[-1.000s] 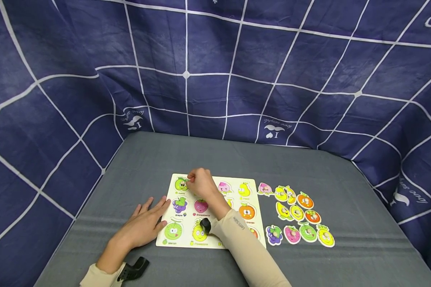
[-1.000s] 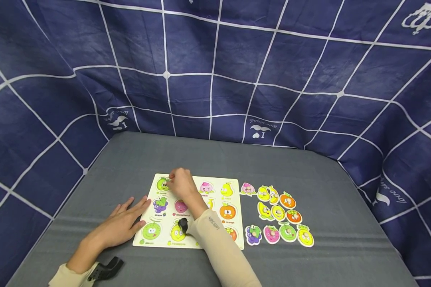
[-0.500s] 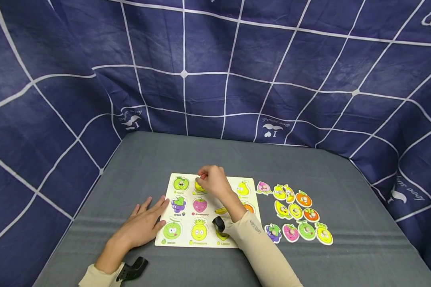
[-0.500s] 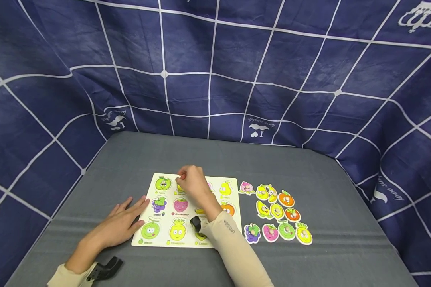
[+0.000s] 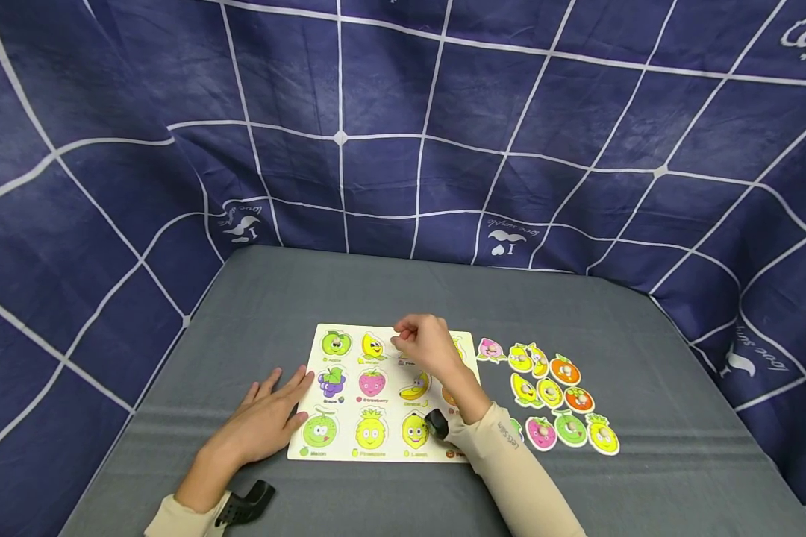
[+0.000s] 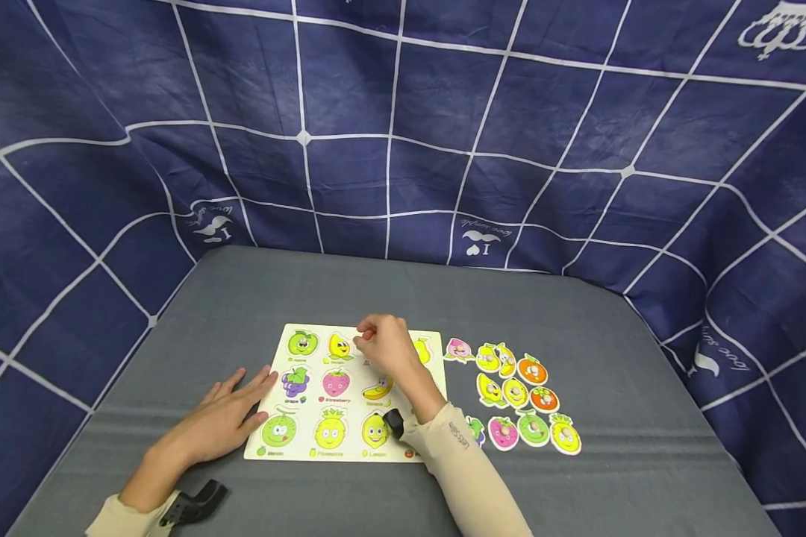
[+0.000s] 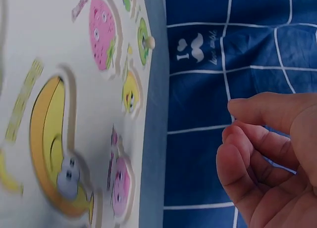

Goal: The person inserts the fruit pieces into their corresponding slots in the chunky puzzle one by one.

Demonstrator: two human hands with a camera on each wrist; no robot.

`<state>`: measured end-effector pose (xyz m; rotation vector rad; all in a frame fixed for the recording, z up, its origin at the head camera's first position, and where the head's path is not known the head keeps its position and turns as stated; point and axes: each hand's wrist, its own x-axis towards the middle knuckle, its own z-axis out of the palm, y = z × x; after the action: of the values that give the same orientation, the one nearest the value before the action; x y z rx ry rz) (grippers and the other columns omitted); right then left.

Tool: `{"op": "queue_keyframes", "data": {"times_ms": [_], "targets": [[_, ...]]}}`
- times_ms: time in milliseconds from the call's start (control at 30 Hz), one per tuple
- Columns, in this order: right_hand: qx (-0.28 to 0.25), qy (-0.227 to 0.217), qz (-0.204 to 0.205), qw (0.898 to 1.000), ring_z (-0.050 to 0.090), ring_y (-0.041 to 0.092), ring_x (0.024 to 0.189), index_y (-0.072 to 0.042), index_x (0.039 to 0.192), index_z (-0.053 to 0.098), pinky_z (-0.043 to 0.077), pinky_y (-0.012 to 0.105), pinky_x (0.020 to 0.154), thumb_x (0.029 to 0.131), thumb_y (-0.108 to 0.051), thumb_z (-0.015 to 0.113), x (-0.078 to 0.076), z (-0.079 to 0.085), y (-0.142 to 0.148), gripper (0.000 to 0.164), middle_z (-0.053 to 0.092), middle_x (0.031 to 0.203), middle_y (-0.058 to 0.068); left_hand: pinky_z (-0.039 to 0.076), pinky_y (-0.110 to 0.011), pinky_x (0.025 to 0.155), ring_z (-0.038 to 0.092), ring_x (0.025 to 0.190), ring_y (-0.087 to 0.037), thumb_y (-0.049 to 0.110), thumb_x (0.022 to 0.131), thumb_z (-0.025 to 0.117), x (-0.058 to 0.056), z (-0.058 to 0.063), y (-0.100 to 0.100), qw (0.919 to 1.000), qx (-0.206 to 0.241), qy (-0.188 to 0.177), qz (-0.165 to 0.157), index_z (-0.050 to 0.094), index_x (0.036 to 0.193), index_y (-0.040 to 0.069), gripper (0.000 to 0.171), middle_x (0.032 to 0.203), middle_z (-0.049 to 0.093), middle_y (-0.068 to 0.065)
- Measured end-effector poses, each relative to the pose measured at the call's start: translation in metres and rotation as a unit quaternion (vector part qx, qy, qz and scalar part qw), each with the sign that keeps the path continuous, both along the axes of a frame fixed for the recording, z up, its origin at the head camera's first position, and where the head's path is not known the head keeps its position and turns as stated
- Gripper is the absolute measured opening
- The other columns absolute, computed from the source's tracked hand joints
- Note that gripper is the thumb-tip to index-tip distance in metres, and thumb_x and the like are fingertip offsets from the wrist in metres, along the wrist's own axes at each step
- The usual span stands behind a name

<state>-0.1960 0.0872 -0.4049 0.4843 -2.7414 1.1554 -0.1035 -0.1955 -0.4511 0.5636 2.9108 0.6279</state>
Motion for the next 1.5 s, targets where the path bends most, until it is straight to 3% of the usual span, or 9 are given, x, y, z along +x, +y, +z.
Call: {"op": "queue_keyframes", "data": {"times_ms": [433, 767, 1000, 1267, 1500], "targets": [[0.002, 0.013, -0.020, 1.000, 0.054, 0.008, 0.061, -0.004, 0.083, 0.074, 0.046, 0.023, 0.057, 0.081, -0.007, 0.079, 0.011, -0.002, 0.036, 0.006, 0.062, 0.067, -0.005, 0.018, -0.075, 0.104, 0.024, 0.139, -0.056, 0.018, 0.096, 0.065, 0.003, 0.000, -0.002, 0.9999, 0.006, -0.008, 0.005, 0.041, 0.151, 0.004, 0.061, 0.154, 0.037, -0.019], [0.007, -0.004, -0.033, 0.999, 0.055, 0.009, 0.062, -0.004, 0.085, 0.074, 0.046, 0.024, 0.058, 0.082, -0.008, 0.079, 0.020, -0.003, 0.063, 0.007, 0.063, 0.069, -0.003, 0.017, -0.075, 0.104, 0.023, 0.139, -0.056, 0.018, 0.095, 0.065, 0.004, 0.000, -0.003, 0.9999, 0.004, -0.011, 0.009, 0.040, 0.151, 0.005, 0.062, 0.155, 0.036, -0.019], [0.010, -0.009, -0.041, 0.999, 0.056, 0.012, 0.063, -0.001, 0.088, 0.073, 0.047, 0.023, 0.057, 0.081, -0.005, 0.079, 0.029, -0.008, 0.099, 0.010, 0.064, 0.071, -0.001, 0.018, -0.075, 0.104, 0.023, 0.139, -0.056, 0.019, 0.096, 0.064, 0.003, -0.001, -0.002, 0.9999, 0.001, -0.011, 0.006, 0.040, 0.151, 0.005, 0.062, 0.155, 0.036, -0.019], [0.027, -0.003, -0.079, 0.996, 0.053, 0.011, 0.060, -0.003, 0.085, 0.072, 0.044, 0.022, 0.053, 0.081, -0.006, 0.079, 0.040, -0.017, 0.145, 0.009, 0.061, 0.068, -0.002, 0.018, -0.075, 0.103, 0.024, 0.139, -0.056, 0.018, 0.096, 0.064, 0.002, 0.001, -0.001, 0.9999, 0.007, -0.006, 0.006, 0.041, 0.151, 0.005, 0.061, 0.155, 0.036, -0.018], [0.029, -0.023, -0.087, 0.995, 0.054, 0.009, 0.062, -0.001, 0.088, 0.072, 0.046, 0.022, 0.056, 0.083, -0.006, 0.077, 0.048, -0.024, 0.173, 0.008, 0.061, 0.071, -0.002, 0.018, -0.075, 0.103, 0.024, 0.139, -0.055, 0.019, 0.097, 0.063, 0.001, 0.004, 0.000, 1.0000, 0.003, -0.009, 0.001, 0.040, 0.151, 0.005, 0.061, 0.155, 0.036, -0.018]]}}
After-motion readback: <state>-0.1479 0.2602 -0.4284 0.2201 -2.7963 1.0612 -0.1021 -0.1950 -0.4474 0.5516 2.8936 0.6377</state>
